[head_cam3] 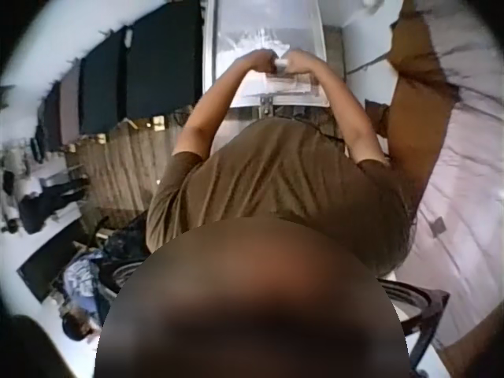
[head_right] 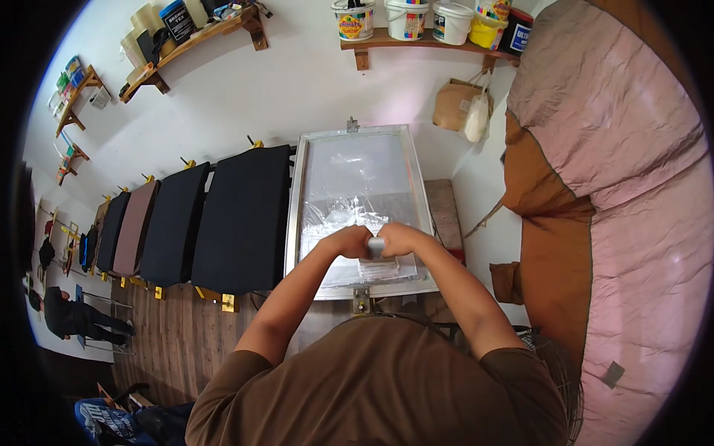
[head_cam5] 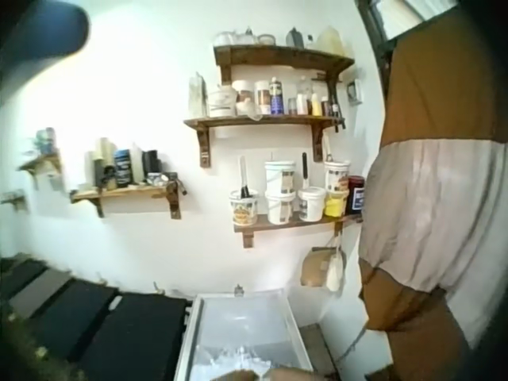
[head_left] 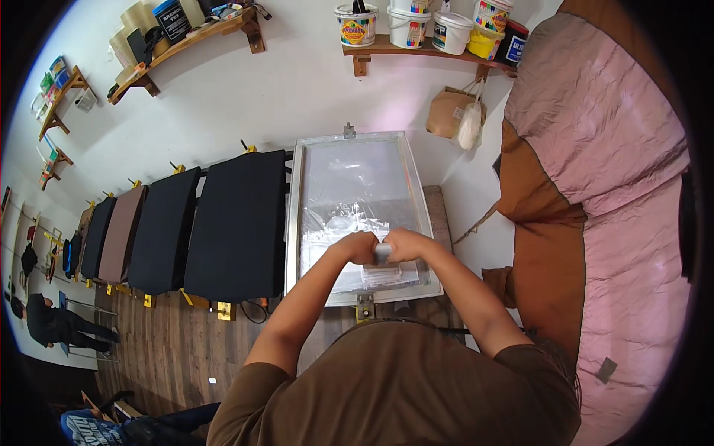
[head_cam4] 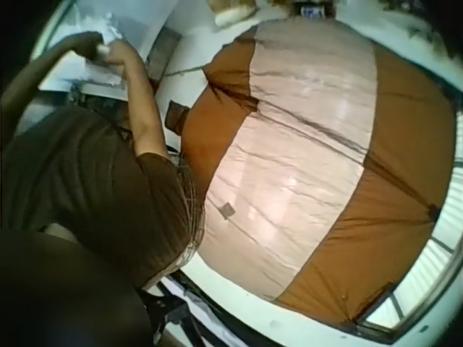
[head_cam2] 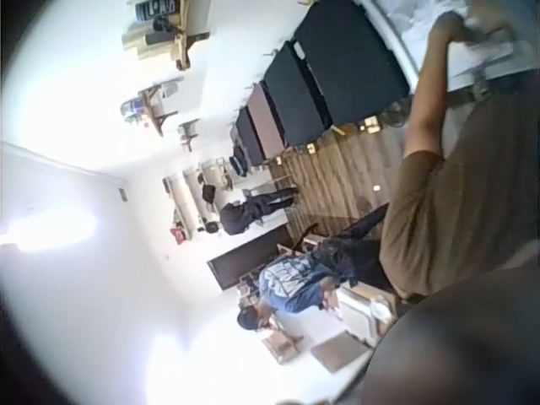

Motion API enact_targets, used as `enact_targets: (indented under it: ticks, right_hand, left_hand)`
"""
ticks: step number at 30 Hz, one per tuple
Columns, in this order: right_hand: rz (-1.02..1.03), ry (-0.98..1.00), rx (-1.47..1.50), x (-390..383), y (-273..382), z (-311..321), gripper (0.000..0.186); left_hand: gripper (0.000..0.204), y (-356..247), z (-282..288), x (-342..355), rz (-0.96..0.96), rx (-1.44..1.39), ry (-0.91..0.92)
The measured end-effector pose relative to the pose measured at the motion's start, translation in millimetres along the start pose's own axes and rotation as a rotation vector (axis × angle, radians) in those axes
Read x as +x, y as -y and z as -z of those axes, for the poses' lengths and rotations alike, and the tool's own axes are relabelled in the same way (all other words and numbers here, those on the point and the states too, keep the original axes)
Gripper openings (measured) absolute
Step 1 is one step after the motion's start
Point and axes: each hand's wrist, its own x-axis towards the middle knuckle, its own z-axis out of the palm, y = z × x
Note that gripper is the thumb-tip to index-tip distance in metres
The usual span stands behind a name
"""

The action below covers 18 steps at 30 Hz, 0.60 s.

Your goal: The recorder is applying ink to several black shirts using a screen printing frame and a squeegee at a screen printing station.

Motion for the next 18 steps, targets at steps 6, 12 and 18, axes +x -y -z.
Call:
enact_targets:
  ticks: [6, 12, 18]
  right_hand:
    - [-0.067, -0.195, -0.116, 20, -10, 14, 0.021]
    - [-0.1, -0.278, -0.16, 13, -6, -17, 0.016]
    - [0.003, -0.44, -0.198, -18, 0, -63, 0.019]
  left_hand:
    - [0.018, 5, 18, 13, 0.003, 0.118, -0.222]
    - [0.011, 26, -33, 17, -0.116, 0.126, -0.484]
    - [0.015, 2, -74, -13, -0.14, 0.252, -0.602]
